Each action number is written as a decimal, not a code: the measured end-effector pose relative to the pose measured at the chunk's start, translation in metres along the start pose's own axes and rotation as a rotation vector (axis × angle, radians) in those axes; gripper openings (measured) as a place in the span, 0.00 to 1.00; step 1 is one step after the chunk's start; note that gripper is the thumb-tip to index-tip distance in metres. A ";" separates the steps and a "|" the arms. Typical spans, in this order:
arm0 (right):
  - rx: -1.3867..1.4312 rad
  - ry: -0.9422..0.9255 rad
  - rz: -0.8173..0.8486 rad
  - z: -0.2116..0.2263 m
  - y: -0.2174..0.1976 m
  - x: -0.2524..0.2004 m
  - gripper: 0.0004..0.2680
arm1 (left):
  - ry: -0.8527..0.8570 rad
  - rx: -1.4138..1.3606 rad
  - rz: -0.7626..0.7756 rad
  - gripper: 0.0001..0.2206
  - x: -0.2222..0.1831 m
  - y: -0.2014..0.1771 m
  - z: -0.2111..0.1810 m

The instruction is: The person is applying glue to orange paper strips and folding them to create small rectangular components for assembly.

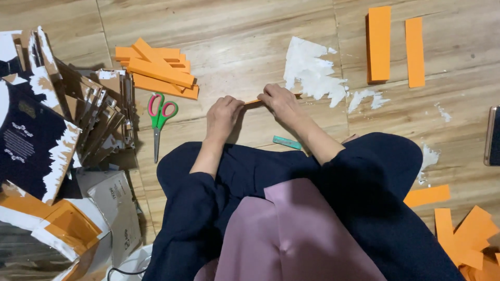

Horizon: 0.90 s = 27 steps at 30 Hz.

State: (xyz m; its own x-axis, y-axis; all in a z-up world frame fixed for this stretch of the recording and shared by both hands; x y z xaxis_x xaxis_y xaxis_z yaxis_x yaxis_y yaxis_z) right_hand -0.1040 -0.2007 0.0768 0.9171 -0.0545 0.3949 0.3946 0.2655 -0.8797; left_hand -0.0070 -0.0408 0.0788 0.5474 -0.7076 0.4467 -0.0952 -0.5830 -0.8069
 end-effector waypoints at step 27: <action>-0.056 0.062 -0.210 -0.006 0.024 -0.021 0.05 | -0.053 0.071 0.167 0.05 -0.005 0.019 -0.005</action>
State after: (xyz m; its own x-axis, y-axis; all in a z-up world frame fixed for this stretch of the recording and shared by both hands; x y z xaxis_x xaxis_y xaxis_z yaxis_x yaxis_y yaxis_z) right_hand -0.1134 -0.1994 0.0462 0.8158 -0.1622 0.5551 0.5778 0.1883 -0.7941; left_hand -0.0156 -0.0498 0.0631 0.5721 -0.7691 0.2848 -0.1307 -0.4282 -0.8942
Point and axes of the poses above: each hand's wrist, its own x-axis towards the middle knuckle, its own y-axis out of the palm, z = x × y, the point moved 2 cm from there along x, towards the middle knuckle, and after that the axes turned 8 degrees about -z, right-handed, at the moved point
